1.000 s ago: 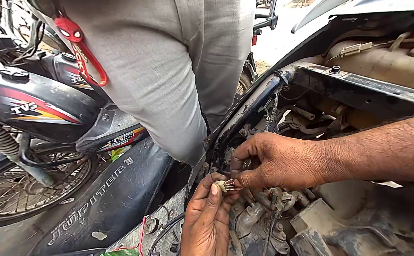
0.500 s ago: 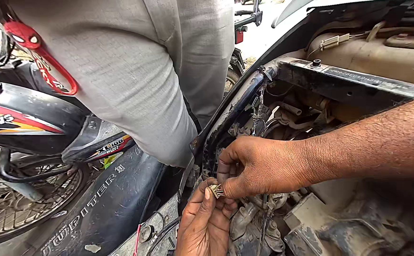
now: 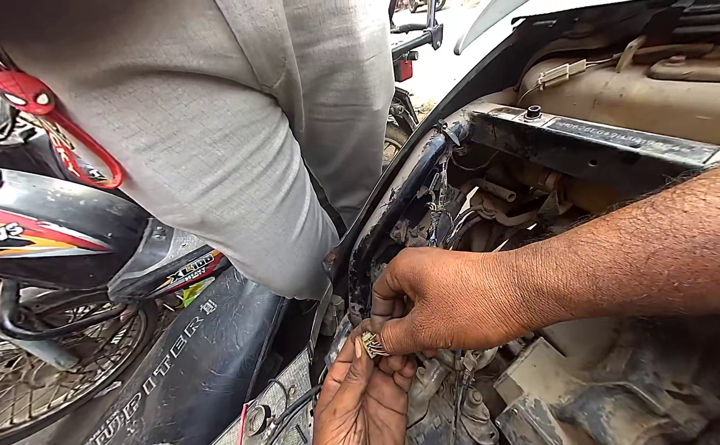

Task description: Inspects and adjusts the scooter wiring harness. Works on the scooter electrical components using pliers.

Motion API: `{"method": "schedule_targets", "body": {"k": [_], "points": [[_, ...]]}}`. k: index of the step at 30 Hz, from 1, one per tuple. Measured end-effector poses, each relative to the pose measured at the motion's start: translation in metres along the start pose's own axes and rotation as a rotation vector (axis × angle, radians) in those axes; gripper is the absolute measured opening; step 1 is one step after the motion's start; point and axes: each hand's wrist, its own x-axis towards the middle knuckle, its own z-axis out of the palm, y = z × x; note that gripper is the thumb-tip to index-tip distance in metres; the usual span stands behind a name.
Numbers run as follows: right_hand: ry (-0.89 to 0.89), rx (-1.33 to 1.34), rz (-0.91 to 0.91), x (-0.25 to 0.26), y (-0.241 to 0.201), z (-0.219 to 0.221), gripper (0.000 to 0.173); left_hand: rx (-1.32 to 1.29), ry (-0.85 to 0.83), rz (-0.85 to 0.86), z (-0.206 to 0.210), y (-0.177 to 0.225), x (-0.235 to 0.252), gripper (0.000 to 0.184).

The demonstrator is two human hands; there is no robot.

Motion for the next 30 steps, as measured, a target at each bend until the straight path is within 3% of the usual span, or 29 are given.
{"method": "schedule_targets", "body": {"k": [11,30], "points": [[0.001,-0.018,0.0,-0.0004,0.0014,0.0012,0.029,-0.016,0.025,-0.006,-0.002,-0.0014,0.0,0.026],[0.009,0.041,0.121,-0.0019,-0.0022,0.0034,0.021,0.01,0.041,0.004,-0.0013,0.0032,-0.0007,0.029]]}}
